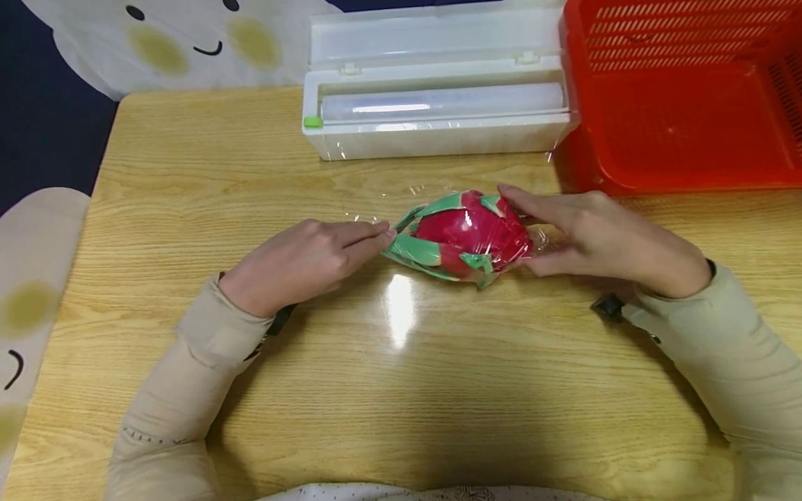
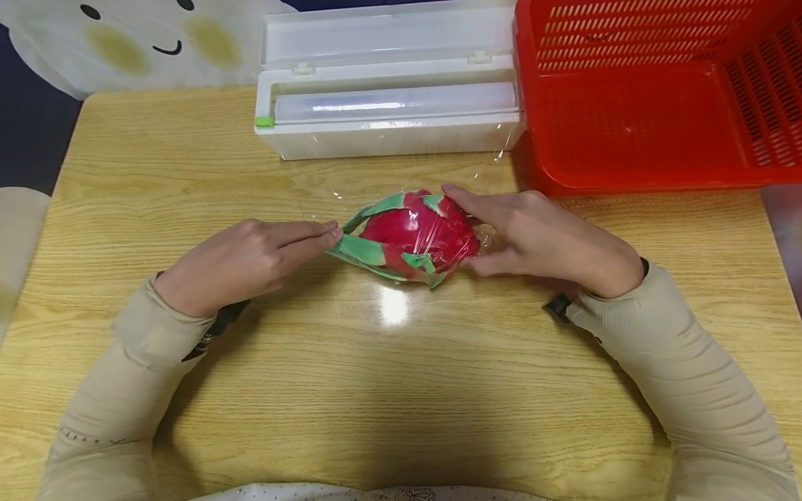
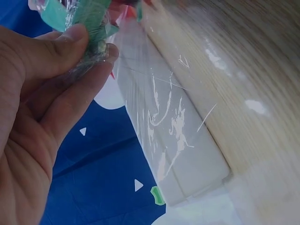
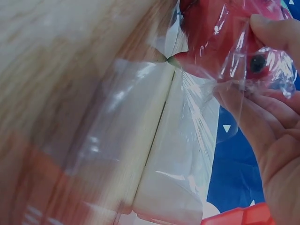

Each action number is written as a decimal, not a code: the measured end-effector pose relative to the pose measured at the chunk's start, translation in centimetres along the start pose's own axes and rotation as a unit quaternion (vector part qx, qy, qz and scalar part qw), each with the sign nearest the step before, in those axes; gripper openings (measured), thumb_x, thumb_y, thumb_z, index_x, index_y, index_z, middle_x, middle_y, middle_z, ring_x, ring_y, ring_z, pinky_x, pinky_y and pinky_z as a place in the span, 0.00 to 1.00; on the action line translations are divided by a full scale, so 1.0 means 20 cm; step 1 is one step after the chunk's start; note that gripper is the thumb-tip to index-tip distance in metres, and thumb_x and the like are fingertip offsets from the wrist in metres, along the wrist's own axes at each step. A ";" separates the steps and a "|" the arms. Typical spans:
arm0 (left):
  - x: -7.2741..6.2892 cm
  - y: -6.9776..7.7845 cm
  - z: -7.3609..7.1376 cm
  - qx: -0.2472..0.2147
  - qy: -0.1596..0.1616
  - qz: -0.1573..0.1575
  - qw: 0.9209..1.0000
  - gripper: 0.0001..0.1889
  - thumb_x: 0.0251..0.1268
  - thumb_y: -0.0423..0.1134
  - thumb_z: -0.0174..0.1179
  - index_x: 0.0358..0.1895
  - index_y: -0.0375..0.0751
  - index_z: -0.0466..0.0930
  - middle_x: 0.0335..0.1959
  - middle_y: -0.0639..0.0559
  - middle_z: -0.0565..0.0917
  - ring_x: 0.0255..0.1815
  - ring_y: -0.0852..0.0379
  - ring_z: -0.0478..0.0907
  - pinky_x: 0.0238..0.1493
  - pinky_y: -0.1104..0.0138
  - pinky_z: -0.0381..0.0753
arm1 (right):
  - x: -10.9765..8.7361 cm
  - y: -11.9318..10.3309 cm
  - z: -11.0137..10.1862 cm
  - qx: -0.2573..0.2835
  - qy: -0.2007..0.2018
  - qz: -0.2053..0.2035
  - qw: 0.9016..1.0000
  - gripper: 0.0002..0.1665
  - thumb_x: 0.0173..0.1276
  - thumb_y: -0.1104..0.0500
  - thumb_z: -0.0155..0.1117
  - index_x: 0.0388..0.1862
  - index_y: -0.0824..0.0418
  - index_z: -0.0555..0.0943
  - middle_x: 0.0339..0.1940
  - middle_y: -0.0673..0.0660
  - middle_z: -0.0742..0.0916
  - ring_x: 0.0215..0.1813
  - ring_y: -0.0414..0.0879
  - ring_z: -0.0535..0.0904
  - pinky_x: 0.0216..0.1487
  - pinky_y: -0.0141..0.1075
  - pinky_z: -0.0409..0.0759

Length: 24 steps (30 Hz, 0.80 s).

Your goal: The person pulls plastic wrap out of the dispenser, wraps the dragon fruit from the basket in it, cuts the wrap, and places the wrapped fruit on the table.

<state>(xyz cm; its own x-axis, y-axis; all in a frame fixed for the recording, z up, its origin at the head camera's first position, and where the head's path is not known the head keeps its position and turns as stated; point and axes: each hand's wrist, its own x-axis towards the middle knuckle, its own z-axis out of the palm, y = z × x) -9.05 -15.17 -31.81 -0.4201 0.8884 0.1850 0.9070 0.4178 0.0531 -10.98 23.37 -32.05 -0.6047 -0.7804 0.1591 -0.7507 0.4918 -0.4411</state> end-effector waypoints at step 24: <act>0.00 -0.02 0.02 -0.014 0.030 -0.004 0.999 0.18 0.71 0.22 0.58 0.61 0.32 0.83 0.56 0.37 0.88 0.54 0.46 0.89 0.48 0.58 0.91 | -0.01 0.01 -0.01 0.036 0.000 0.048 0.998 0.57 0.50 0.56 0.86 0.79 0.56 0.69 0.66 0.62 0.85 0.49 0.47 0.90 0.53 0.08 0.73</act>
<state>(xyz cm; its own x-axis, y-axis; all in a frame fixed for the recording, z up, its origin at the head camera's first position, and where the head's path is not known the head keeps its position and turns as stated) -9.39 -15.20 -32.22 -0.4260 0.8715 0.2428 0.9042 0.4189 0.0828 -11.05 23.72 -32.10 -0.6731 -0.7309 0.1133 -0.6682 0.5352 -0.5168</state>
